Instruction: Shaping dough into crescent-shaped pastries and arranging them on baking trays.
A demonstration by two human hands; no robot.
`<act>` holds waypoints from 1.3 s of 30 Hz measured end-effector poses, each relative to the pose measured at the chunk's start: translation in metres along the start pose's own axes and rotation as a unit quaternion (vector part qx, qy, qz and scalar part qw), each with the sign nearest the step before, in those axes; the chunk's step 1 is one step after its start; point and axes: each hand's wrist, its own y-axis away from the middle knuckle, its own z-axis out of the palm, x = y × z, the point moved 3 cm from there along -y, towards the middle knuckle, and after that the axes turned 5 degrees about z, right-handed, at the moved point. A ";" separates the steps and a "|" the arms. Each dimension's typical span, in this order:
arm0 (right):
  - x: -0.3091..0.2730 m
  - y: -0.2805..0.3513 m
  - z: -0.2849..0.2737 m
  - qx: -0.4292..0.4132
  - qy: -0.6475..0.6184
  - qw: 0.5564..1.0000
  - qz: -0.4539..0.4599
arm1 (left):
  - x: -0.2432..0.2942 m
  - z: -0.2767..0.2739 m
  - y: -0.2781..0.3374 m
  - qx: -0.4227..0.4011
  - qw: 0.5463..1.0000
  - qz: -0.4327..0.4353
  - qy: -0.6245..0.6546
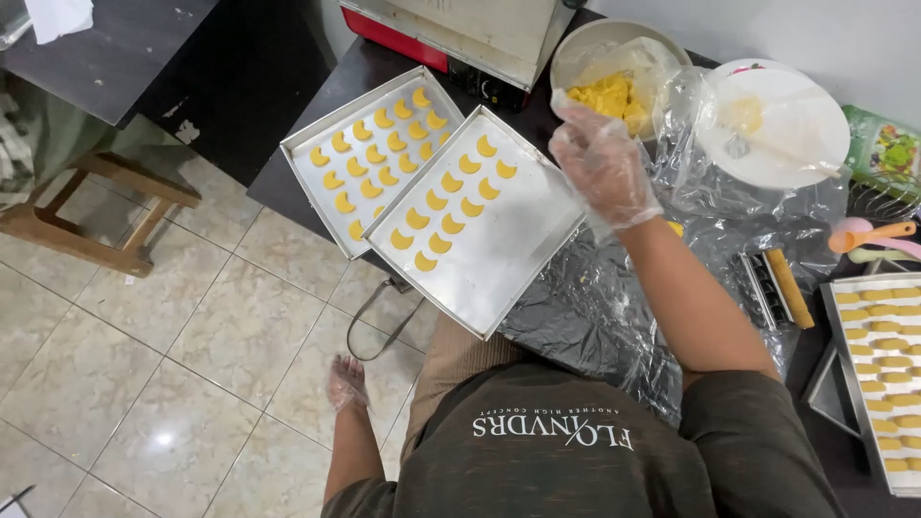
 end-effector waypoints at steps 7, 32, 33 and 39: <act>-0.003 0.071 -0.105 0.237 0.002 0.930 -0.280 | 0.104 0.088 0.075 0.055 0.975 0.158 0.147; 0.140 0.174 -0.090 0.005 0.166 0.942 0.291 | -0.028 0.374 0.418 -0.392 0.308 0.709 -0.499; 0.153 0.164 -0.081 0.012 0.187 0.960 0.208 | -0.008 0.377 0.448 -0.362 0.296 0.713 -0.522; 0.201 0.115 -0.013 -0.025 0.504 0.863 0.019 | -0.149 0.431 0.336 -0.327 0.038 0.599 -0.730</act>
